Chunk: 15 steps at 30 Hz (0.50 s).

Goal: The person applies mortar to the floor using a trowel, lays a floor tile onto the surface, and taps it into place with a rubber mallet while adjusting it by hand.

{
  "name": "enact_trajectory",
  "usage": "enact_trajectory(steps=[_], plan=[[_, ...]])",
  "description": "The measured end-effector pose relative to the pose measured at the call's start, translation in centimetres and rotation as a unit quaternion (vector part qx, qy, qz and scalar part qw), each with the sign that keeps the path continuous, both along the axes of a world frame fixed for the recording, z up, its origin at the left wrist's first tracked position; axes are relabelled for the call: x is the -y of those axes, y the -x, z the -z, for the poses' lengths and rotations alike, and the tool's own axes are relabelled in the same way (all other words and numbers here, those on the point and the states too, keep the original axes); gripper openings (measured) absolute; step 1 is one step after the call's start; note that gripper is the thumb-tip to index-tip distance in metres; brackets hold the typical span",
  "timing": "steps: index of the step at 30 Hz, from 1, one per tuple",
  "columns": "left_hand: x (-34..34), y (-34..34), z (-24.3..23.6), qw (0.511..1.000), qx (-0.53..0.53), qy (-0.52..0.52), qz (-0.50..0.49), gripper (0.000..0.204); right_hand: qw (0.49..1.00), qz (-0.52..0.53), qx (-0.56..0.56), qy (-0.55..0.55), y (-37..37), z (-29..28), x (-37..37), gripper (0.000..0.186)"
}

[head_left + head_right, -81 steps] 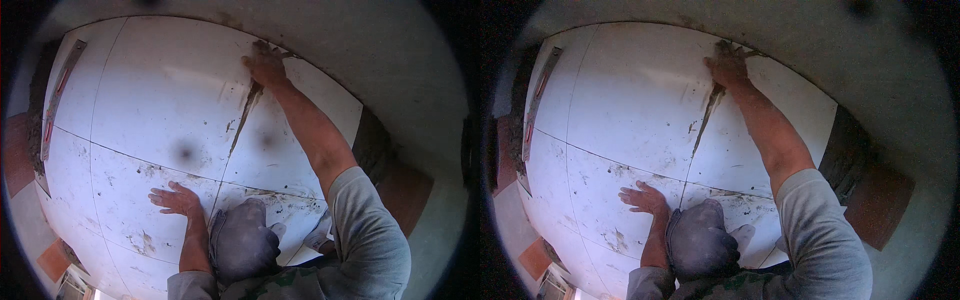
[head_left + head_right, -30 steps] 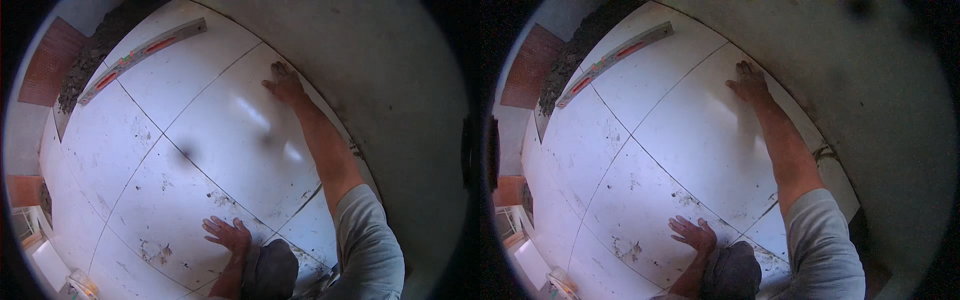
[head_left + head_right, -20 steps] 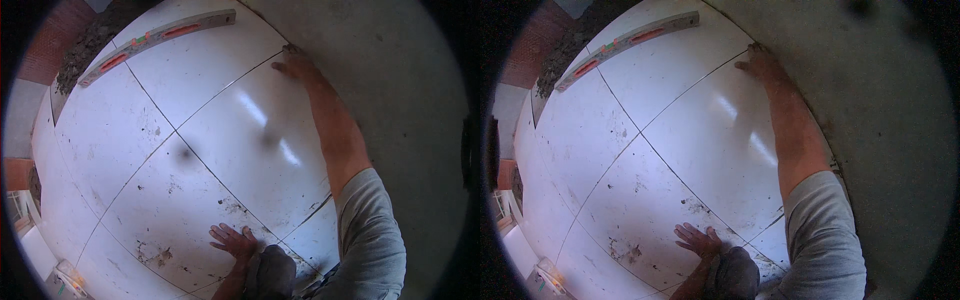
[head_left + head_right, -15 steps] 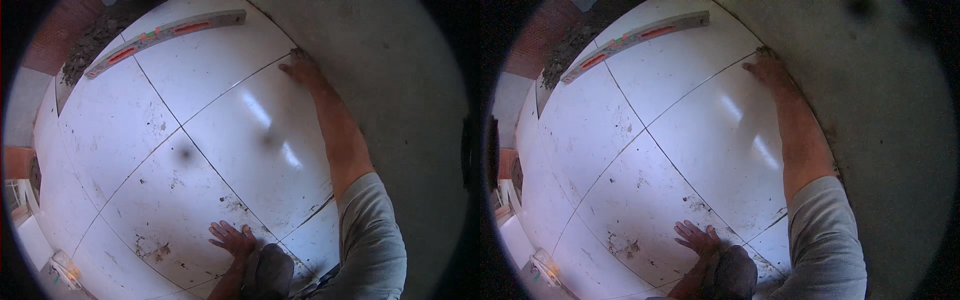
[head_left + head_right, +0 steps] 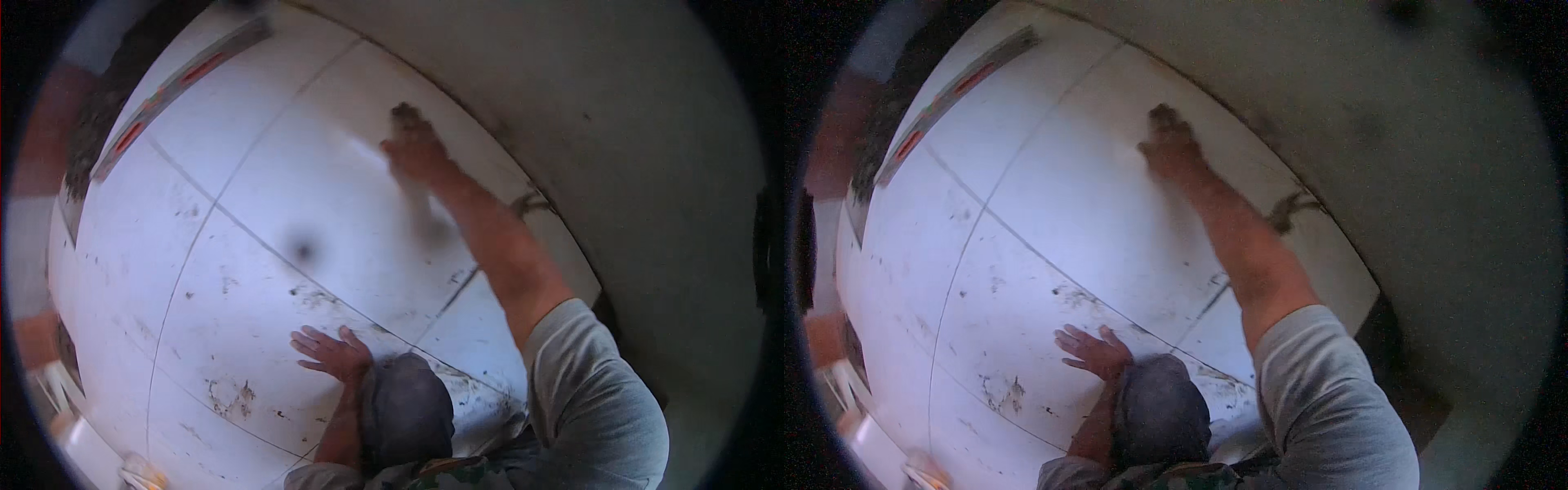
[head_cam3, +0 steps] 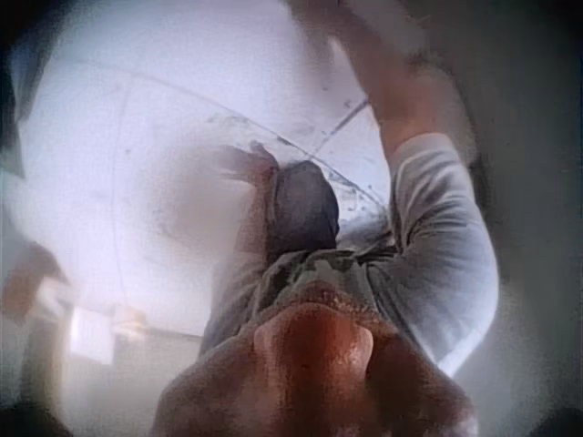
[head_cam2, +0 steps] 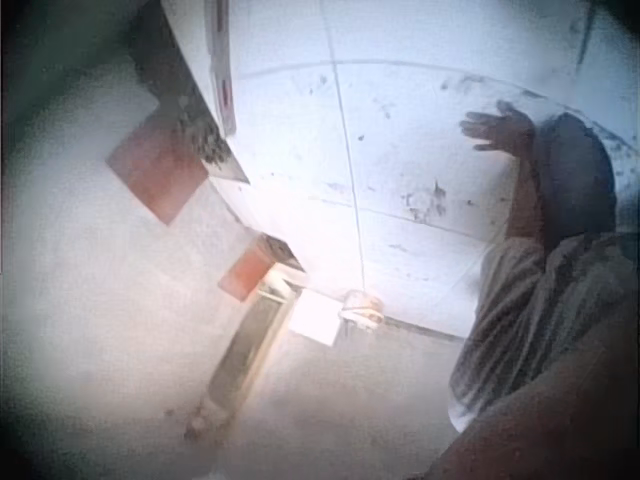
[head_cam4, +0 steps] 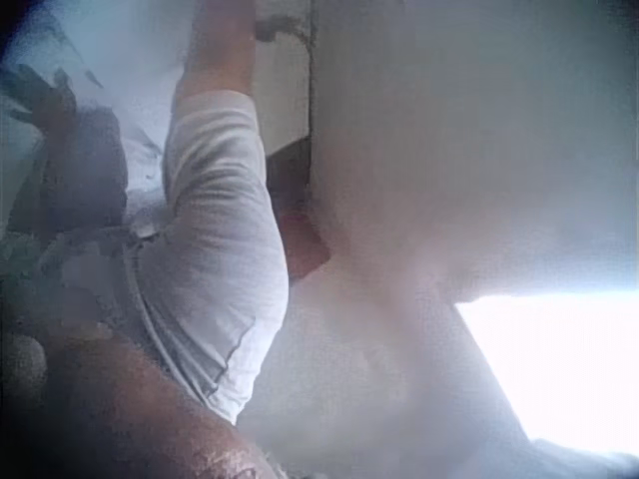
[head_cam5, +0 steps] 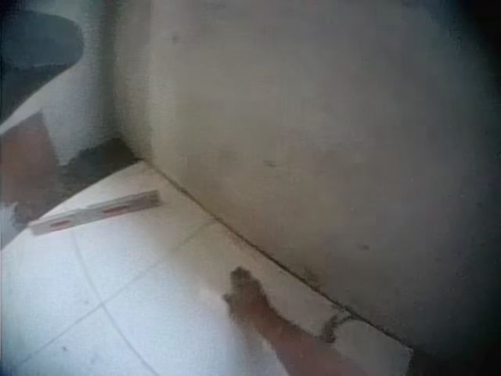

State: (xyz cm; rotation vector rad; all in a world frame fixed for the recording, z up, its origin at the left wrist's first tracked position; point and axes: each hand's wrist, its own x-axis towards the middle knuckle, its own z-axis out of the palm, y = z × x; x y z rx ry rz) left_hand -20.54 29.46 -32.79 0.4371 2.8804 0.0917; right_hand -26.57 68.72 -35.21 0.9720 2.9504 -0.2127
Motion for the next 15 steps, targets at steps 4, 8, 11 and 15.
enact_trajectory(steps=[4,8,11,15], plan=[[-0.2,-1.1,1.2,0.998,-0.056,0.041,0.004,0.070,0.999,0.004,0.030,-0.019,-8.2,-2.1,7.0,0.064],[0.0,-1.2,0.6,0.996,-0.070,0.056,0.004,0.070,0.992,0.006,0.037,0.119,-15.0,-4.5,12.8,0.058],[0.2,-1.6,0.9,0.997,-0.051,0.057,-0.015,0.070,0.910,-0.017,0.158,0.382,-22.0,-9.9,13.7,0.041],[0.3,-2.3,1.6,0.995,-0.093,0.042,0.007,0.070,0.982,0.003,0.113,0.148,-43.1,-13.7,15.7,0.037]])
